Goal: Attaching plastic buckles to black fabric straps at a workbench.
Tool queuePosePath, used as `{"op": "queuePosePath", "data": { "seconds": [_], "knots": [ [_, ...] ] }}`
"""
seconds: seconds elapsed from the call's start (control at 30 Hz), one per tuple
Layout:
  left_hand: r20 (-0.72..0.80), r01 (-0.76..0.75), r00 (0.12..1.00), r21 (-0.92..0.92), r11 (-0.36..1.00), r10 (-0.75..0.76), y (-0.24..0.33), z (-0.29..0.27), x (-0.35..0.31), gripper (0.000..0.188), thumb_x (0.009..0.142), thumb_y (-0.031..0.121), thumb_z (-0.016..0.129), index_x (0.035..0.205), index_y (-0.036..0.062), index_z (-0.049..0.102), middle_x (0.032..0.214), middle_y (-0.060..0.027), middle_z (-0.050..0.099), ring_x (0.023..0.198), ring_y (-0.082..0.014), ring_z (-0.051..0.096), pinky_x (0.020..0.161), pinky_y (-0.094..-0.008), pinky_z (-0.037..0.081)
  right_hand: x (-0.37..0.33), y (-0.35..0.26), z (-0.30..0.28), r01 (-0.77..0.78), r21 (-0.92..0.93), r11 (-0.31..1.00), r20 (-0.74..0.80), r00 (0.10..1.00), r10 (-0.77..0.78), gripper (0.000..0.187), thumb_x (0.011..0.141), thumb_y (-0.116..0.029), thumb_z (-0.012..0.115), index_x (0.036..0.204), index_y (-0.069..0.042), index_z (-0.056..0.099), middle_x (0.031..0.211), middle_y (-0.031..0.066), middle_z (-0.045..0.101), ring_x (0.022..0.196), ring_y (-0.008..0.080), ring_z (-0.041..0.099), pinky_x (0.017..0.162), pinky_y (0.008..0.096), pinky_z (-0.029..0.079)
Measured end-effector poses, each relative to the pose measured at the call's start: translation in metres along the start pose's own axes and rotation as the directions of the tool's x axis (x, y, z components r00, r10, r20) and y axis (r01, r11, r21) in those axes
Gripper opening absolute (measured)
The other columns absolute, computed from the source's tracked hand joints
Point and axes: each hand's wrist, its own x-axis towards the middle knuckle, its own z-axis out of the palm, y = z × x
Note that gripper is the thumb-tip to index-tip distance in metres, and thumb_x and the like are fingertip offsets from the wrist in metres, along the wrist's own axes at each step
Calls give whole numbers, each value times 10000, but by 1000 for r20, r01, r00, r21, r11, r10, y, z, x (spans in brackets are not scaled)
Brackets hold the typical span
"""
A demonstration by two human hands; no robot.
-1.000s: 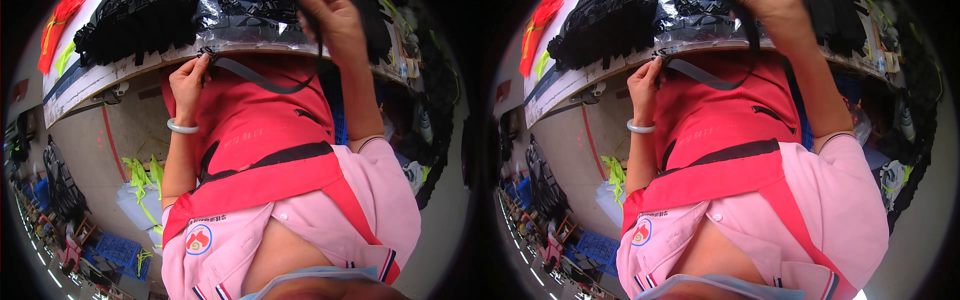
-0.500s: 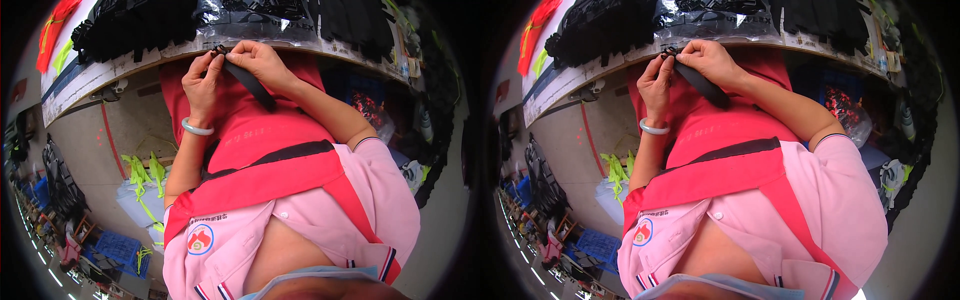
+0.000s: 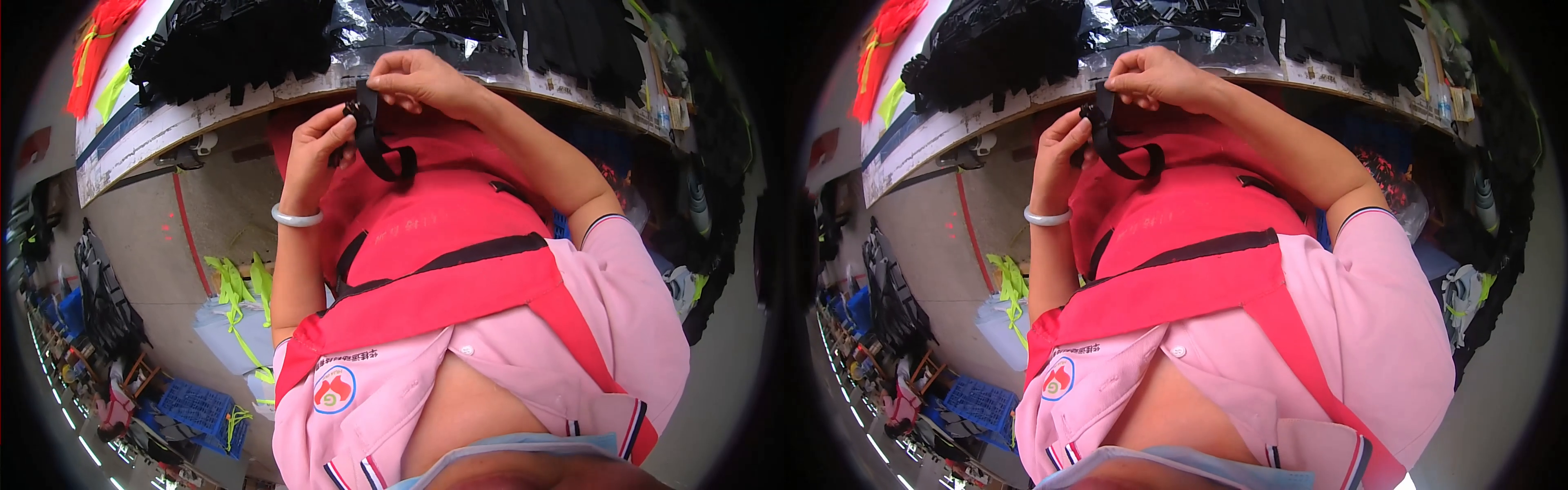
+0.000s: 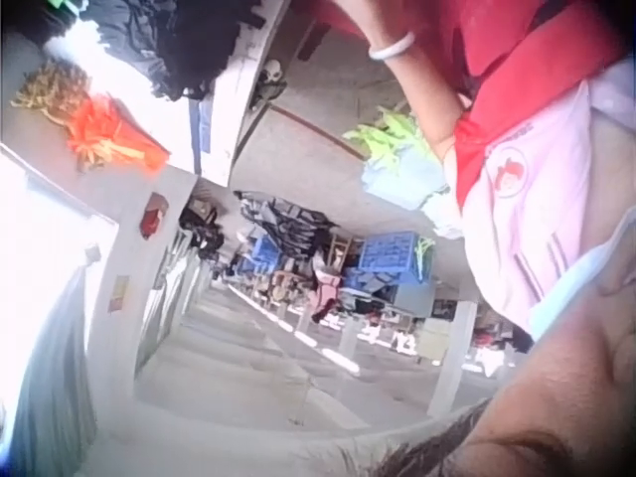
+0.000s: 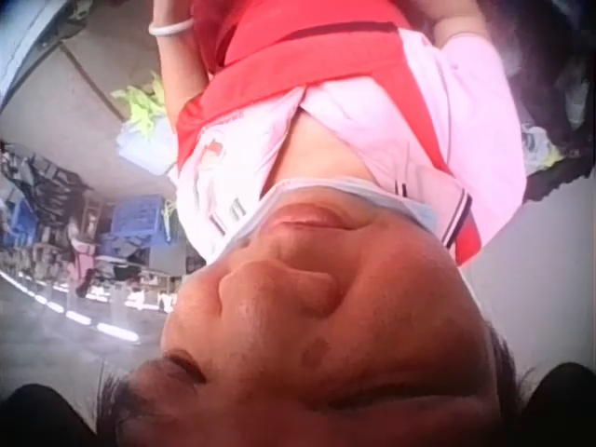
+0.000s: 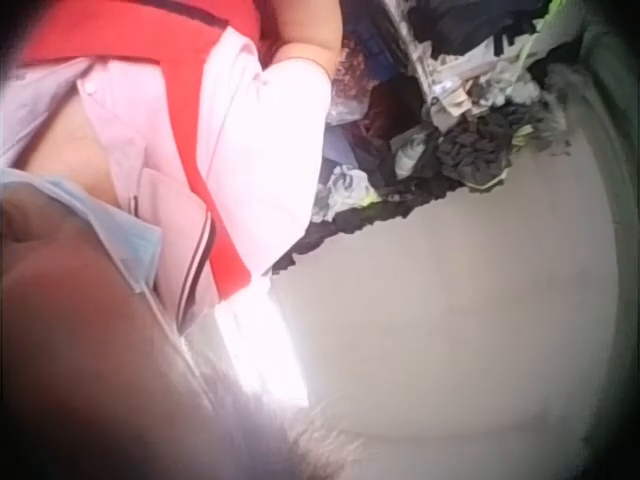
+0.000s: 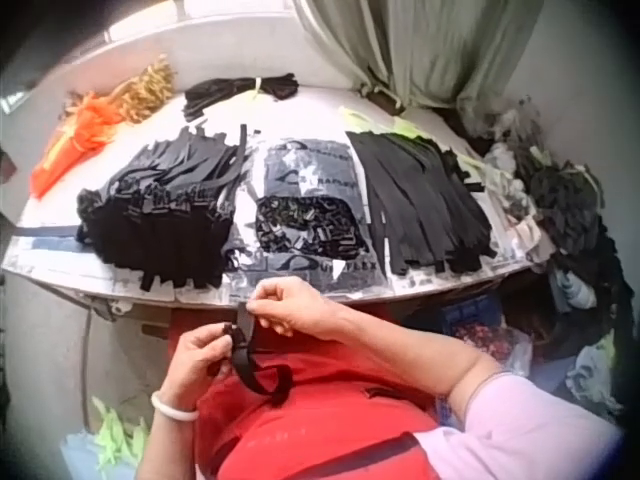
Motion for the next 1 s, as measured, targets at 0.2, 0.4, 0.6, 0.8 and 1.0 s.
{"op": "queuePosePath", "data": {
  "seconds": [0.2,0.4,0.6,0.8,1.0],
  "knots": [
    [92,-125,990,182,975,110,80,-29,-58,152,855,105,644,930,-26,661,733,-4,579,482,-38,422,412,-184,268,70,-111,-116,335,-724,603,-411,492,-768,167,921,-186,585,868,-37,637,617,9,582,524,75,525,499,244,436],
    [-161,-423,840,406,810,519,171,-31,-23,284,919,149,627,1170,16,627,598,-1,526,451,-51,402,413,-191,267,84,-233,-79,670,-476,570,-396,415,-819,188,925,-191,576,972,-11,605,685,42,614,505,78,528,440,231,425],
    [-335,-366,709,576,730,620,166,-74,32,357,886,190,686,1184,8,611,831,-32,634,506,-55,501,418,-187,370,106,-153,-28,556,-386,736,-72,778,-625,204,921,-154,555,1044,-10,630,738,31,616,513,87,547,434,235,428],
    [-334,-418,703,520,745,627,110,-41,-4,427,973,286,542,1315,36,484,1037,-81,645,520,-43,523,415,-160,379,55,-68,5,319,-384,867,83,947,-312,216,933,-207,581,1080,-69,659,763,1,603,596,39,524,545,188,450],
    [-142,-419,857,368,830,495,17,-2,22,492,991,358,481,1358,35,431,1039,-57,621,612,-58,548,449,-189,427,33,-18,51,493,-558,667,343,870,-356,262,888,-180,632,1079,-2,624,816,96,653,742,157,623,617,293,504]
  ]
}}
